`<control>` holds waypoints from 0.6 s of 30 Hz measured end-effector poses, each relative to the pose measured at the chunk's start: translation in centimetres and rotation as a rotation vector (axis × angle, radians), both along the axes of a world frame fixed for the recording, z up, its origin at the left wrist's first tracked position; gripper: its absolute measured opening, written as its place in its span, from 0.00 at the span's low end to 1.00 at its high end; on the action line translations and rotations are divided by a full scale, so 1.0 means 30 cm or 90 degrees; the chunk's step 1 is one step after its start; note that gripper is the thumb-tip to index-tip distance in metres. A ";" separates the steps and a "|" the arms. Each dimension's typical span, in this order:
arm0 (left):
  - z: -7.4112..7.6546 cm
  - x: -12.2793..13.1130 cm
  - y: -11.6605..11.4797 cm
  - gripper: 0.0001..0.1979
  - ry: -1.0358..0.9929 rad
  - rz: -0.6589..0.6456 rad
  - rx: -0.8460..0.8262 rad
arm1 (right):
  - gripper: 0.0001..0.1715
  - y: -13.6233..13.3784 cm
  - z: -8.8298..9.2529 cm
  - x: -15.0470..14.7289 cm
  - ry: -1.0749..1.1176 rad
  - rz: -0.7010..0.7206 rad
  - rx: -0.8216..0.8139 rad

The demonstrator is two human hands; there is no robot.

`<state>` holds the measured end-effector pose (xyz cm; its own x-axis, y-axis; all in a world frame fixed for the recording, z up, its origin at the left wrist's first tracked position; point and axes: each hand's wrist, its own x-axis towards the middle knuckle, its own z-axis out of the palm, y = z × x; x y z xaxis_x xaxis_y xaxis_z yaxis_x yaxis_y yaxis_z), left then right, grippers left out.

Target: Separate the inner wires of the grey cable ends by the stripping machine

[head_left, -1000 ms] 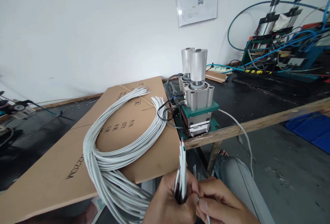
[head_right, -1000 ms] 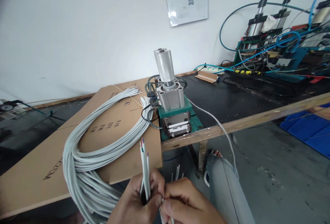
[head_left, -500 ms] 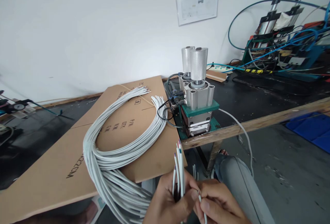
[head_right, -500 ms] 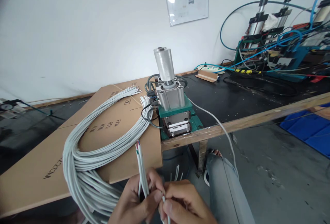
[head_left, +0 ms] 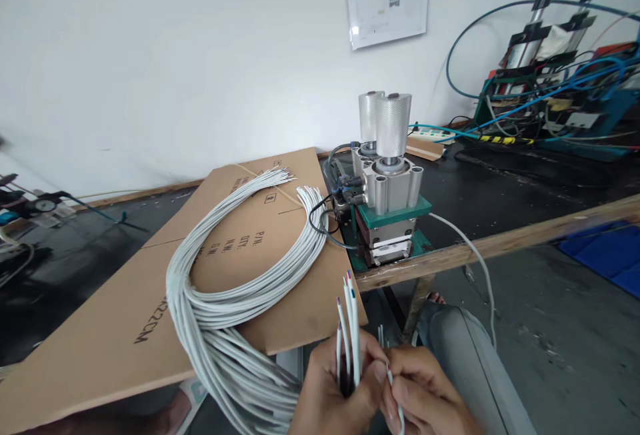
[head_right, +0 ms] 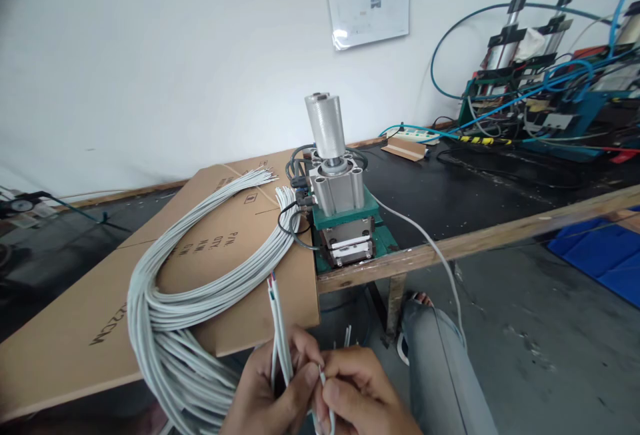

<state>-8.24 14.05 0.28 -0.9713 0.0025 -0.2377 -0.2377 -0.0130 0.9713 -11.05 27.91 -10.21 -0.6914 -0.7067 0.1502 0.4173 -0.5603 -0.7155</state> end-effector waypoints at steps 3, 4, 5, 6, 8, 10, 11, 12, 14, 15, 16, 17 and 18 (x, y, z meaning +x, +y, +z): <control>0.007 -0.005 0.004 0.33 -0.012 0.001 0.014 | 0.23 0.010 0.019 -0.010 0.007 -0.002 0.027; 0.006 -0.007 0.003 0.33 -0.014 -0.002 0.014 | 0.24 0.014 0.023 -0.013 0.008 0.002 0.034; 0.003 -0.010 0.002 0.33 -0.011 -0.007 0.014 | 0.24 0.018 0.027 -0.015 0.011 0.007 0.037; 0.000 -0.012 0.000 0.33 -0.006 -0.014 0.014 | 0.24 0.022 0.031 -0.017 0.016 0.014 0.040; -0.007 -0.015 -0.005 0.32 -0.003 -0.032 0.017 | 0.25 0.029 0.037 -0.021 0.029 0.028 0.053; -0.009 -0.016 -0.010 0.32 -0.007 -0.049 0.021 | 0.26 0.035 0.041 -0.024 0.037 0.033 0.077; -0.008 -0.015 -0.012 0.31 -0.009 -0.056 0.020 | 0.26 0.037 0.041 -0.025 0.040 0.036 0.088; -0.005 -0.015 -0.013 0.30 -0.011 -0.061 0.018 | 0.27 0.039 0.041 -0.026 0.044 0.041 0.097; 0.003 -0.015 -0.013 0.26 -0.016 -0.063 0.012 | 0.28 0.042 0.037 -0.028 0.050 0.044 0.106; 0.009 -0.015 -0.013 0.22 -0.018 -0.062 0.010 | 0.28 0.044 0.036 -0.028 0.053 0.043 0.113; 0.014 -0.017 -0.011 0.20 -0.020 -0.063 0.012 | 0.28 0.047 0.037 -0.028 0.061 0.039 0.130; 0.021 -0.019 -0.009 0.17 -0.020 -0.063 0.012 | 0.29 0.051 0.040 -0.027 0.072 0.030 0.154; 0.027 -0.022 -0.007 0.15 -0.019 -0.064 0.005 | 0.30 0.057 0.046 -0.026 0.084 0.020 0.184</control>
